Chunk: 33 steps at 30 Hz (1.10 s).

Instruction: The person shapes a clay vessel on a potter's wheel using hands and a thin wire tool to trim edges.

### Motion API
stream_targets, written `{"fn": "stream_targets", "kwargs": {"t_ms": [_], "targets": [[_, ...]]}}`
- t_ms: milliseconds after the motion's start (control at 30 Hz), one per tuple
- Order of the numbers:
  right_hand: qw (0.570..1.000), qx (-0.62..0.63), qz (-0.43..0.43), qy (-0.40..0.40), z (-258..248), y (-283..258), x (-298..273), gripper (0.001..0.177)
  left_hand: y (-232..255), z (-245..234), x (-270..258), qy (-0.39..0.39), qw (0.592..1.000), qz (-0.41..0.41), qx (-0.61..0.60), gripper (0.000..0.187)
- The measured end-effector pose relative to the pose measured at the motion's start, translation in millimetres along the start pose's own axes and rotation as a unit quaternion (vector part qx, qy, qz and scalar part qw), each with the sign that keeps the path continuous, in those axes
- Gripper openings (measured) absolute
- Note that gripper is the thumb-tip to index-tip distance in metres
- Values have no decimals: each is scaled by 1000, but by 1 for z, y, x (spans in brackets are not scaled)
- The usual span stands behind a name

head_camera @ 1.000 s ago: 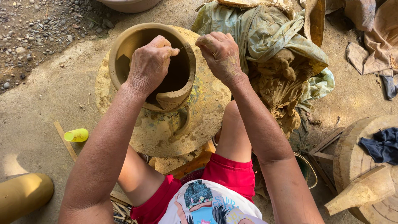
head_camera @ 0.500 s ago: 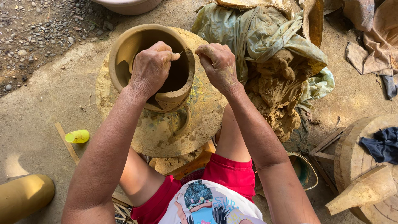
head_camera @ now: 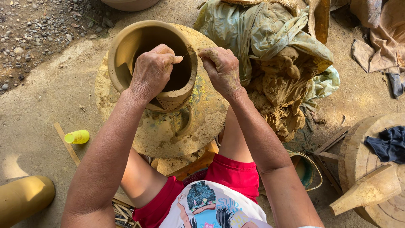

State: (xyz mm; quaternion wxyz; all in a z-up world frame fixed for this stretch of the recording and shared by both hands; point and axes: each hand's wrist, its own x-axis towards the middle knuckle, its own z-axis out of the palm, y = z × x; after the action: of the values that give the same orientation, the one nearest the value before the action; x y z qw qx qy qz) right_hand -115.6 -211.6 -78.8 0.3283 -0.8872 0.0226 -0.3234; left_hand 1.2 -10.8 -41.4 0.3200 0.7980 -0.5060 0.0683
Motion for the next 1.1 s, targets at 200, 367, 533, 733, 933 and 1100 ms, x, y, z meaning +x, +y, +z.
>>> {"fn": "stream_targets", "kwargs": {"t_ms": [200, 367, 533, 733, 933, 1100], "targets": [[1000, 3, 8, 1, 0, -5, -5, 9, 0, -1, -1, -13, 1000, 3, -2, 14], [1000, 3, 12, 10, 3, -6, -9, 8, -2, -4, 0, -14, 1000, 18, -1, 13], [999, 25, 24, 21, 5, -7, -16, 9, -1, -5, -2, -29, 1000, 6, -9, 12], [998, 46, 37, 17, 4, -14, -19, 9, -5, -4, -4, -44, 999, 2, -5, 11], [996, 68, 53, 21, 5, -22, -27, 10, -14, 2, -8, -83, 996, -8, 34, 14], [995, 72, 64, 25, 4, -28, -29, 10, -14, -3, -8, -98, 994, -5, 39, 16]]}}
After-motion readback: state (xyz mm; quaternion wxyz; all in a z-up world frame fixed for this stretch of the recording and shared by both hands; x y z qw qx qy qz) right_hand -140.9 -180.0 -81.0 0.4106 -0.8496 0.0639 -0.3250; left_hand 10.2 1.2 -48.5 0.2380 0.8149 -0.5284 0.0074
